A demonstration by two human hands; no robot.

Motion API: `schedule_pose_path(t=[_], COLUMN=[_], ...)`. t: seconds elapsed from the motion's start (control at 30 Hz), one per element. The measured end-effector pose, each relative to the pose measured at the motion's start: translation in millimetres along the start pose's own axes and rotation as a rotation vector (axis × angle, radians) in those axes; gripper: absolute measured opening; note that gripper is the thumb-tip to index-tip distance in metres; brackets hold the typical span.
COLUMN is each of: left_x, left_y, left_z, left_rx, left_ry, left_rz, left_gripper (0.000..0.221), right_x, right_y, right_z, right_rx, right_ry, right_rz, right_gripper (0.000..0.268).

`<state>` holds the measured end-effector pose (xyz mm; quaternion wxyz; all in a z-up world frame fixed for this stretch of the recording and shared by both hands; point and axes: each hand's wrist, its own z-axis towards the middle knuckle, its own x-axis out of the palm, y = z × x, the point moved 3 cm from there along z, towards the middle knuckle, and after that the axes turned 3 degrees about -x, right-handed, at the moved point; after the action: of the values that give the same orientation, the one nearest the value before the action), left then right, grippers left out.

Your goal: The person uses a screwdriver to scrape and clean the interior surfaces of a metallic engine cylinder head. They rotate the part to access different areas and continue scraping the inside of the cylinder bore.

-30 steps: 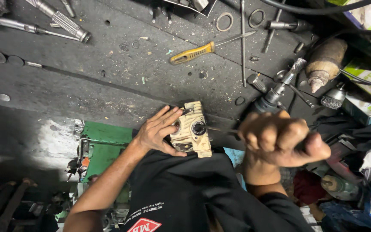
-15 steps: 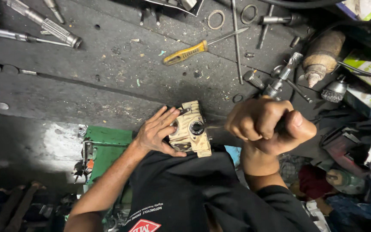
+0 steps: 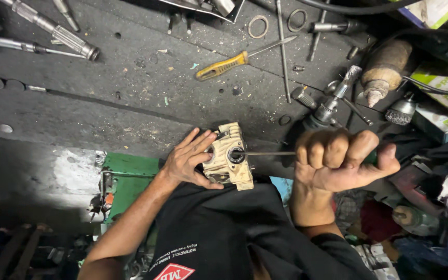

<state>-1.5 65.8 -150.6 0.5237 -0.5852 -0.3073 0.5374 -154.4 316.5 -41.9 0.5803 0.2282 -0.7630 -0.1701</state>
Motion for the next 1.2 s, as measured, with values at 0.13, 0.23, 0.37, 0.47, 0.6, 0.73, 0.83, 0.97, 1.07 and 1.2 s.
schedule_pose_path(t=[0.13,0.23,0.37,0.47,0.6,0.73,0.83,0.97,1.07,1.2], left_x=[2,1,1,1,0,-1,-1,1,0,1], left_y=[0,2,-1,1,0,0,1,1,1,-1], left_z=[0,1,-2,-1,1,2,0,-3,-3,-1], left_rx=[-0.015,-0.012,-0.011,-0.002,0.005,-0.002,-0.01,-0.008,-0.04,-0.049], left_ry=[0.012,0.009,-0.003,0.001,0.008,0.013,0.011,0.005,0.014,0.016], left_rz=[-0.005,0.006,0.018,0.024,0.034,0.01,0.0,-0.002,-0.005,-0.004], left_gripper=[0.098,0.098,0.1,0.1,0.1,0.099,0.099,0.095,0.088,0.084], right_x=[3,19,43,48,50,72,80,65,61,75], right_y=[4,5,-1,-18,-33,-28,-27,-25,-25,-24], right_z=[-18,-24,-34,-39,-36,-24,-21,-35,-43,-22], right_rx=[-0.068,-0.098,-0.046,-0.281,-0.351,-0.17,0.053,-0.07,-0.043,0.003], right_ry=[-0.25,-0.366,-0.249,-0.052,-0.004,0.143,0.333,0.323,0.317,0.343], right_rz=[-0.129,-0.21,-0.375,-0.398,-0.492,-0.494,-0.48,-0.422,-0.397,-0.367], right_gripper=[0.059,0.059,0.052,0.049,0.047,0.047,0.045,0.044,0.045,0.047])
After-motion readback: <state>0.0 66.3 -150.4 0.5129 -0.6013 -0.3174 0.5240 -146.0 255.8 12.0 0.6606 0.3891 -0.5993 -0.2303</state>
